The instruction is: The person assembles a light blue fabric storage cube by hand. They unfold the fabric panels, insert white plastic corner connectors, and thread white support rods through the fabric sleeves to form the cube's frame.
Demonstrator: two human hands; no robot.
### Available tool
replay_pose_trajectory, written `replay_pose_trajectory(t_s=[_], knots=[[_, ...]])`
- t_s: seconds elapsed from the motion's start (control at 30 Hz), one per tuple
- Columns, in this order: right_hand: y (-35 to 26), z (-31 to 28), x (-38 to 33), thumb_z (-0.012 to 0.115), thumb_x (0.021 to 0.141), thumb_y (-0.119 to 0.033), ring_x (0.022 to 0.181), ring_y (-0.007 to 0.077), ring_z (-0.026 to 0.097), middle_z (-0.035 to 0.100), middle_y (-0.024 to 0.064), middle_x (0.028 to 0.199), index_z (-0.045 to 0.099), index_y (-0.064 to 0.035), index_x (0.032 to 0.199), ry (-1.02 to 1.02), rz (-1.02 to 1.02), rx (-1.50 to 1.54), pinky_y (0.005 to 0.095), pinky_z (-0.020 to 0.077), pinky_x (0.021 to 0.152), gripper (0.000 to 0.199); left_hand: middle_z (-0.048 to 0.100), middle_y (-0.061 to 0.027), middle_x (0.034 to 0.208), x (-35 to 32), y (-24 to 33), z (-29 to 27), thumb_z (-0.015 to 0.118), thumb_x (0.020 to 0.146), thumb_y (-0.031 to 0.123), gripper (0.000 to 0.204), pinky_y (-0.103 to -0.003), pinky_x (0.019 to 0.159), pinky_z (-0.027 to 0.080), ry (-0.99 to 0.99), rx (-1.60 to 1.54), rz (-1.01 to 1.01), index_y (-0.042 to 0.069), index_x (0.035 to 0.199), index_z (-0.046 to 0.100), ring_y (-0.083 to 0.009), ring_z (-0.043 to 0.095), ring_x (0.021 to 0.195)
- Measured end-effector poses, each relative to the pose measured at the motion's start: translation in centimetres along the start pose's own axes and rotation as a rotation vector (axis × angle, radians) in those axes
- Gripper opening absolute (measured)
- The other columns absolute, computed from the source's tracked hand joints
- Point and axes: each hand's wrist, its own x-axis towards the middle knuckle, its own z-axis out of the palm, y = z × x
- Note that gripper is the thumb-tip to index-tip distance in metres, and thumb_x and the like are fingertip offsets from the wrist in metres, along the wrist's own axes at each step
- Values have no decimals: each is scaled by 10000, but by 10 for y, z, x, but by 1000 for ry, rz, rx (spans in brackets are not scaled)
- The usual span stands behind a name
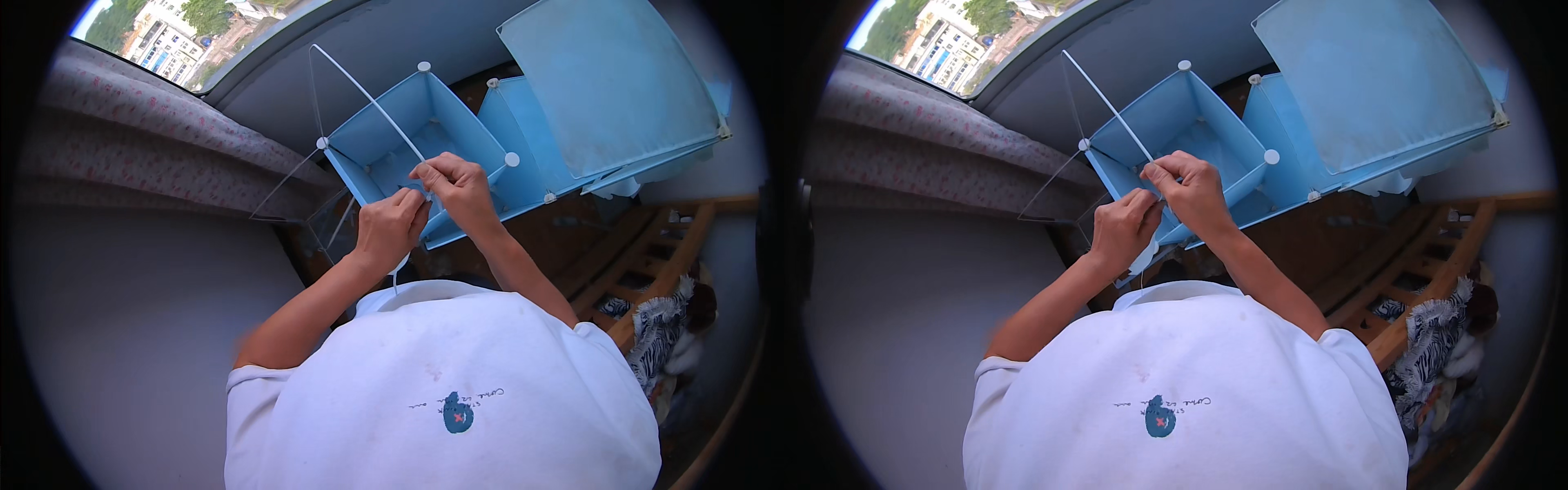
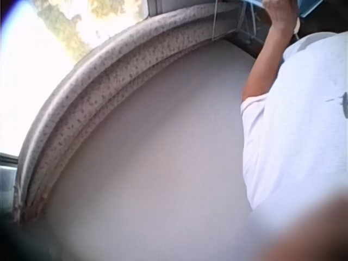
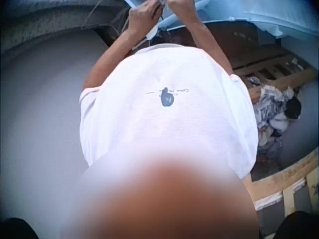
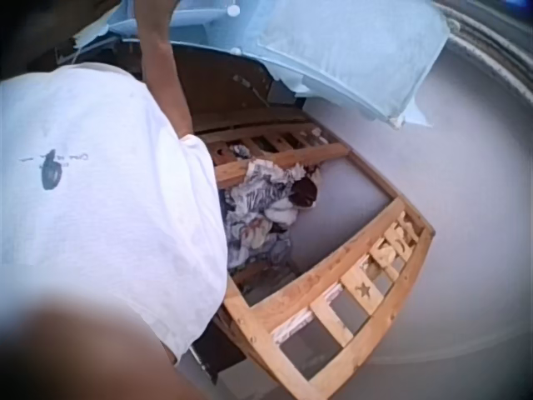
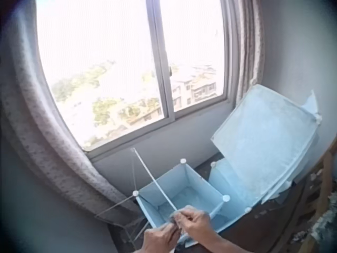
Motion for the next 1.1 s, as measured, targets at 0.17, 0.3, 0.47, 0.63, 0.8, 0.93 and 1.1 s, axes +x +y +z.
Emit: replay_pose_trajectory(t_s=[0.17, 0.3, 0.47, 0.63, 0.8, 0.93, 1.1], knots=[[-1, -2, 1, 595, 847, -178, 603, 119, 562, 612, 59, 717, 681, -31, 776, 15, -26, 4, 215, 417, 469, 185, 565, -113, 682, 2, 8, 10, 588, 811, 55, 59, -295, 485, 444, 117, -166, -185, 17, 845, 558, -253, 580, 570], [-5, 0, -3, 591, 852, -181, 610, 120, 563, 610, 61, 723, 682, -32, 778, 12, -25, 7, 213, 417, 477, 190, 585, -124, 704, -3, 9, 14, 591, 790, -9, 29, -277, 498, 433, 190, -291, -233, -9, 813, 573, -243, 579, 579], [-11, 1, -6, 593, 851, -183, 614, 115, 551, 604, 55, 719, 684, -35, 780, -7, -17, 1, 212, 412, 483, 187, 600, -89, 718, -2, -5, 8, 579, 804, -5, 45, -245, 547, 421, 85, -680, -326, -3, 833, 614, -155, 546, 609], [-15, 0, -6, 592, 854, -208, 635, 85, 515, 563, 16, 681, 681, -46, 778, -41, 42, 30, 208, 398, 544, 200, 591, -29, 710, -6, -39, 14, 560, 851, 71, 84, -244, 596, 427, -62, -888, -470, 28, 843, 632, -115, 510, 645], [-15, -2, -4, 581, 863, -225, 622, 78, 500, 562, 12, 678, 682, -47, 780, -68, 87, 27, 204, 390, 534, 221, 595, -94, 700, -28, -80, 24, 558, 852, 144, 131, -305, 585, 445, 52, -351, -460, 31, 812, 611, -187, 548, 600], [-16, -2, -4, 579, 864, -236, 609, 76, 498, 567, 13, 680, 684, -56, 777, -44, 93, 26, 203, 393, 516, 226, 605, -122, 797, -50, -133, 23, 556, 834, 166, 119, -368, 628, 471, 209, 145, -478, 53, 819, 589, -320, 590, 741], [-15, 1, -5, 577, 866, -243, 600, 76, 498, 561, 10, 675, 682, -59, 770, -51, 118, 37, 195, 392, 501, 233, 604, -107, 897, -78, -186, 1, 568, 835, 243, 185, -385, 650, 465, 241, 402, -653, 77, 908, 605, -313, 582, 789]])
